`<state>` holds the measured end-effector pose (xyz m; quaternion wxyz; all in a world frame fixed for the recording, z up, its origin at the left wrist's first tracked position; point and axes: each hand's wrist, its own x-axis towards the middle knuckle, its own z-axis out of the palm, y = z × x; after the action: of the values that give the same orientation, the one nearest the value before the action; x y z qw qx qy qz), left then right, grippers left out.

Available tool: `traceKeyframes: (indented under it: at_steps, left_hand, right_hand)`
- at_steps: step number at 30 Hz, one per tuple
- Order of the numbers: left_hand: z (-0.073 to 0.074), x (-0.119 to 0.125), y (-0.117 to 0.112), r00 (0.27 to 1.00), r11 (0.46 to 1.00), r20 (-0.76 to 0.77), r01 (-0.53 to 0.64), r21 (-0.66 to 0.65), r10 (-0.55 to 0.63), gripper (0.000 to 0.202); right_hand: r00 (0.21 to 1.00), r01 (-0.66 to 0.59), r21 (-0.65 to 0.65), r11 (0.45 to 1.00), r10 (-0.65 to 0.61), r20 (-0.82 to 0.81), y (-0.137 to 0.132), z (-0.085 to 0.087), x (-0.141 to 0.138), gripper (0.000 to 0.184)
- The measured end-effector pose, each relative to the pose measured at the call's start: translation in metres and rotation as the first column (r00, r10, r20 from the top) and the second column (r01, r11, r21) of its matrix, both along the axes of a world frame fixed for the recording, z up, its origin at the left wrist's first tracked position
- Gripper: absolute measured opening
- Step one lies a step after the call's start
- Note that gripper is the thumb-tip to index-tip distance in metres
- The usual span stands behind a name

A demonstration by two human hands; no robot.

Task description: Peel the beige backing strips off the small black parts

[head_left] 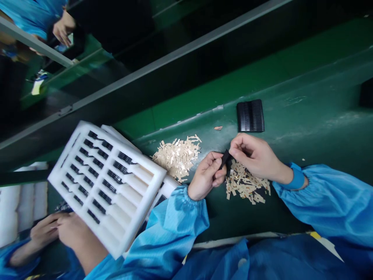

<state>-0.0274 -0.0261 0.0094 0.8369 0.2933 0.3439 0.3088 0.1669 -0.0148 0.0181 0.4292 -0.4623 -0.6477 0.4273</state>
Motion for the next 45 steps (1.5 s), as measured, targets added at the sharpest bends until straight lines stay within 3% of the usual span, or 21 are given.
traceKeyframes:
  at_steps: [8, 15, 20, 23, 26, 31, 34, 37, 41, 43, 45]
  left_hand:
    - [-0.001, 0.001, -0.002, 0.999, 0.999, -0.003, -0.036, 0.031, 0.036, 0.027]
    - [0.000, 0.003, -0.001, 0.999, 0.999, 0.012, -0.040, 0.000, 0.040, 0.029]
    - [-0.001, 0.002, 0.000, 0.998, 0.998, 0.045, -0.053, -0.032, 0.054, 0.030]
    - [-0.003, 0.002, 0.000, 0.997, 0.999, 0.060, -0.043, -0.016, 0.044, 0.029]
    - [-0.005, 0.002, 0.000, 0.997, 1.000, 0.082, 0.007, 0.028, -0.009, 0.030]
    - [-0.008, 0.001, -0.001, 0.988, 0.991, 0.121, 0.078, 0.111, -0.092, 0.035]
    - [-0.008, 0.000, -0.001, 0.990, 0.992, 0.106, 0.081, 0.099, -0.091, 0.036]
    - [-0.006, 0.000, -0.001, 0.990, 0.995, 0.114, 0.068, 0.073, -0.076, 0.036]
    - [-0.003, 0.001, 0.001, 0.991, 0.999, 0.124, 0.047, -0.003, -0.046, 0.038]
    - [-0.003, 0.001, 0.001, 0.993, 0.999, 0.115, 0.026, -0.036, -0.022, 0.039]
    - [-0.004, 0.002, 0.001, 0.996, 1.000, 0.091, -0.007, -0.029, 0.010, 0.040]
  right_hand:
    - [0.998, 0.022, -0.145, 0.989, -0.029, -0.050, -0.002, -0.002, -0.003, 0.012]
    - [0.997, 0.015, -0.191, 0.981, -0.030, -0.075, -0.002, -0.003, -0.003, 0.014]
    - [0.991, 0.129, -0.186, 0.974, -0.133, -0.006, -0.003, -0.002, -0.002, 0.020]
    - [1.000, 0.014, -0.182, 0.983, -0.018, -0.021, -0.005, 0.000, -0.006, 0.024]
    - [0.988, -0.097, -0.205, 0.974, 0.069, -0.140, -0.009, 0.003, -0.010, 0.021]
    - [0.887, -0.189, -0.347, 0.919, 0.009, -0.461, -0.017, -0.003, -0.016, 0.026]
    - [0.836, -0.254, -0.435, 0.864, -0.030, -0.547, -0.019, -0.007, -0.019, 0.031]
    - [0.868, -0.205, -0.412, 0.888, -0.029, -0.496, -0.020, -0.007, -0.022, 0.035]
    - [0.973, -0.004, -0.190, 0.982, -0.040, -0.227, -0.021, -0.006, -0.026, 0.026]
    - [0.994, 0.016, -0.124, 0.992, -0.029, -0.107, -0.020, -0.006, -0.026, 0.023]
    - [0.998, 0.000, -0.143, 0.990, -0.008, -0.055, -0.018, -0.005, -0.025, 0.023]
